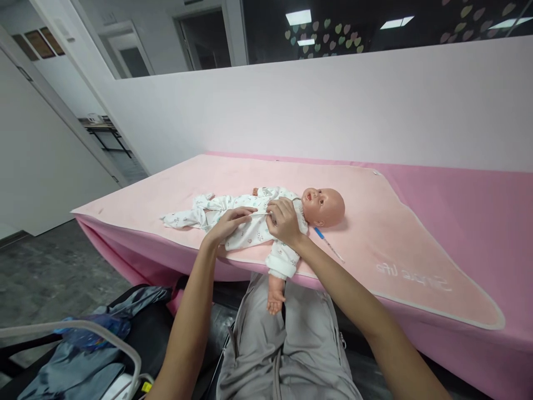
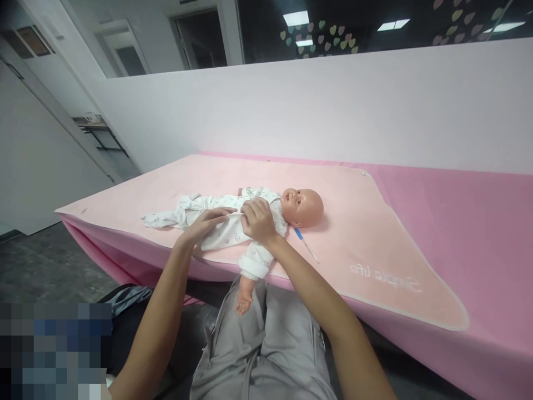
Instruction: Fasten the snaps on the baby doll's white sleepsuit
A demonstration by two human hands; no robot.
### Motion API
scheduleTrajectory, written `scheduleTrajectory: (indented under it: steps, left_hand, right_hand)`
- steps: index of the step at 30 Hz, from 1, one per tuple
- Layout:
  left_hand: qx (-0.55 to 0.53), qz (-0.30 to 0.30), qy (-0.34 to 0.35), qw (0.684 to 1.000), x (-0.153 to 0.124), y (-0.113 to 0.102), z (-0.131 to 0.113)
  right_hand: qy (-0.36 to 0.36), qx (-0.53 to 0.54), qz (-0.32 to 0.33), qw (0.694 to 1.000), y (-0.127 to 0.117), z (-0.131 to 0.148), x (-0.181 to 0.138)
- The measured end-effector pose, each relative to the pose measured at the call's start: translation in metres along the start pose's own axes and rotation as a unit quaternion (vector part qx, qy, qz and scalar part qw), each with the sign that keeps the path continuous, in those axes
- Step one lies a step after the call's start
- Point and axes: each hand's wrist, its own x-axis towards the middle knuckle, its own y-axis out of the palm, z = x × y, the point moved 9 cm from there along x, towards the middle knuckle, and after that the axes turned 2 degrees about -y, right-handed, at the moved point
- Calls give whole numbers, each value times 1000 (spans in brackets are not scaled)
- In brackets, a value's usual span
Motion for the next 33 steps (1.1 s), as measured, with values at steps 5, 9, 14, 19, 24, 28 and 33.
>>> scheduleTrajectory:
  steps: [5,9,14,19,24,28,33]
  left_hand:
    - [-65,-23,-1,998,-1,2,8]
    - [-109,-33,-24,993,-2,1,13]
    - [-134,-50,-29,989,-3,-1,17]
    - [-133,-55,-12,990,-3,-1,13]
    - [-133,-77,-26,988,-2,-2,17]
    - [-134,-75,-22,988,1,-1,17]
    - [-149,-71,-37,986,2,0,18]
  right_hand:
    - [-153,-9,103,983,28,36,-1]
    - [-148,-30,159,976,48,34,-6]
    - [-111,-51,178,976,56,25,-8]
    - [-88,-68,187,976,62,22,-9]
    - [-95,-86,170,977,59,24,-8]
    - [-92,-88,161,979,55,27,-6]
    - [-98,-99,165,976,54,28,-6]
